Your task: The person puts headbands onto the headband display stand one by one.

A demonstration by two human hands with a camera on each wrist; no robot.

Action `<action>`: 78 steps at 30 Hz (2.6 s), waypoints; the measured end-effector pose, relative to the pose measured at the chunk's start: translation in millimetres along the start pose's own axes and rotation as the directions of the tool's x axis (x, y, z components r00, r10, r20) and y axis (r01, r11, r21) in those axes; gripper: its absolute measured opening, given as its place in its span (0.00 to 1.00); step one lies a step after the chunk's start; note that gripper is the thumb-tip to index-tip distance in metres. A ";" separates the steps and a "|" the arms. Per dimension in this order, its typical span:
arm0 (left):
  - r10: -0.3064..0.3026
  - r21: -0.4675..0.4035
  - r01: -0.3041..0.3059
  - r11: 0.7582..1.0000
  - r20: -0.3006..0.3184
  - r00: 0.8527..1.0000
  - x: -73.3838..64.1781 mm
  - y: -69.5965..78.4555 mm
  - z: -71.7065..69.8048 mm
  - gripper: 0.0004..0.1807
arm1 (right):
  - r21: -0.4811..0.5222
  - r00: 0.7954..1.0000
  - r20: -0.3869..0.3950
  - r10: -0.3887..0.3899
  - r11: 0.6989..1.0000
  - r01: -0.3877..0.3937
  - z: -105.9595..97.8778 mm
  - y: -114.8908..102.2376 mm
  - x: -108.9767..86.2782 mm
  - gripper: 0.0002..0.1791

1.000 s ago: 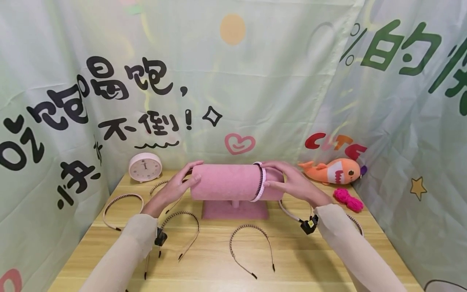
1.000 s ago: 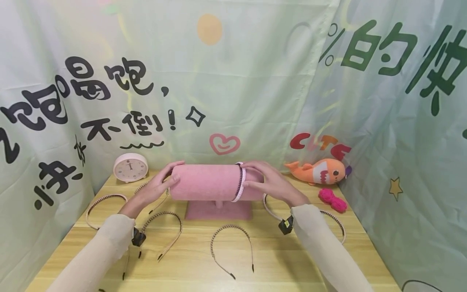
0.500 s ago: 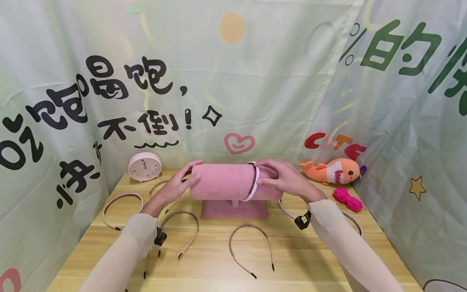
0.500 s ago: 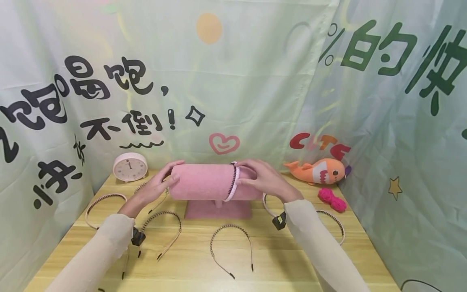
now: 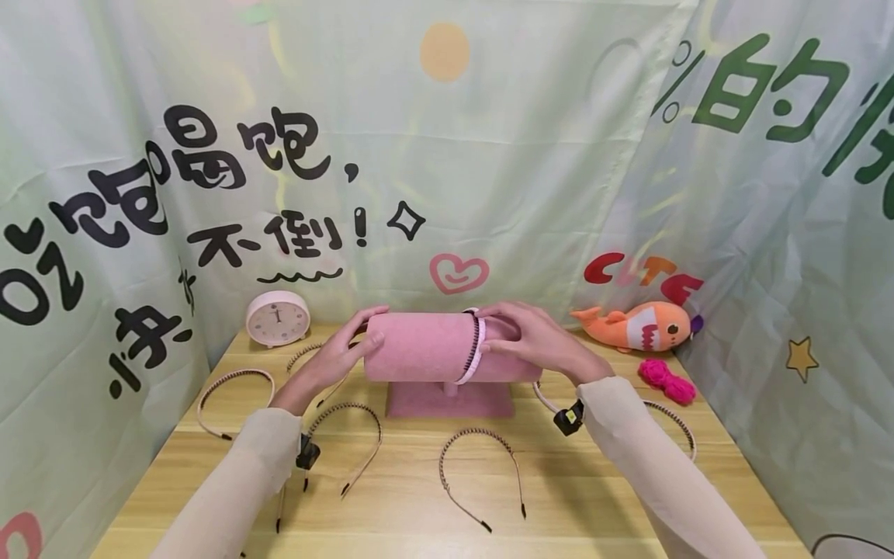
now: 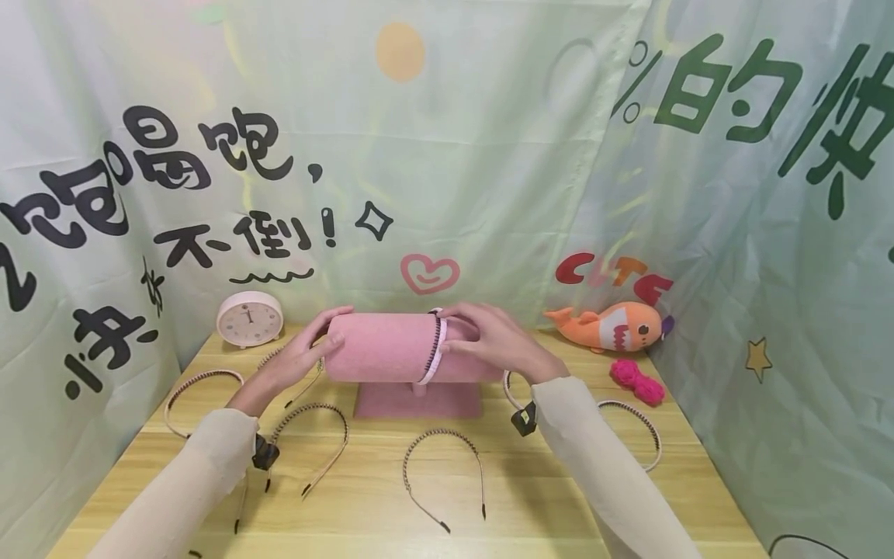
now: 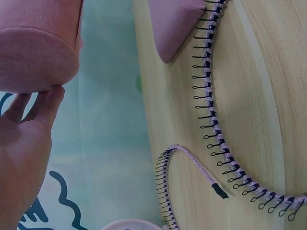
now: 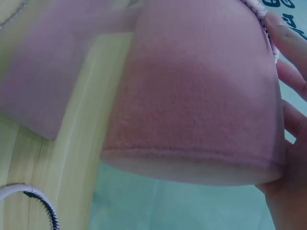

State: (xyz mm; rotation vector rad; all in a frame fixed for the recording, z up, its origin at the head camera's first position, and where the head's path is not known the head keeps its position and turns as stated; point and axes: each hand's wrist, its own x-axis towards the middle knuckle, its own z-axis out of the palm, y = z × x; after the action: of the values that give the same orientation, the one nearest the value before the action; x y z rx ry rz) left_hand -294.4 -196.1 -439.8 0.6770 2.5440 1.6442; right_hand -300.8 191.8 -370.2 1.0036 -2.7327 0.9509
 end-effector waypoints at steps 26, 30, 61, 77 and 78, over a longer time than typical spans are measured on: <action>-0.003 0.006 0.003 1.000 -0.003 1.000 0.0 -0.9 0.0 0.31 | -0.115 0.998 0.045 -0.046 0.992 0.051 9.9 -14.0 12.3 0.30; 0.004 0.004 -0.004 1.000 -0.001 1.000 0.3 -1.3 0.8 0.32 | -0.060 0.999 0.004 -0.055 0.997 0.055 9.5 -15.6 7.8 0.30; -0.026 -0.021 0.026 0.999 0.003 1.000 -1.3 2.1 0.3 0.32 | 0.308 0.982 0.079 -0.173 0.941 0.141 76.8 -7.0 -78.5 0.18; -0.019 -0.013 0.019 1.000 -0.003 1.000 -0.4 2.2 -0.7 0.31 | 0.234 0.948 0.278 -0.156 0.968 0.091 101.6 35.0 -87.9 0.14; -0.015 -0.011 0.015 1.000 -0.004 1.000 -0.3 2.4 -0.7 0.31 | 0.231 0.947 0.281 -0.157 0.969 0.092 102.5 36.5 -87.8 0.14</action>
State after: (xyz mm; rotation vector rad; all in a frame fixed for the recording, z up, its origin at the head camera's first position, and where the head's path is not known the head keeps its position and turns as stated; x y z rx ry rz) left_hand -293.5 -196.0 -437.5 0.6525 2.5342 1.6551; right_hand -240.7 203.2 -495.9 1.4514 -2.7959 1.1803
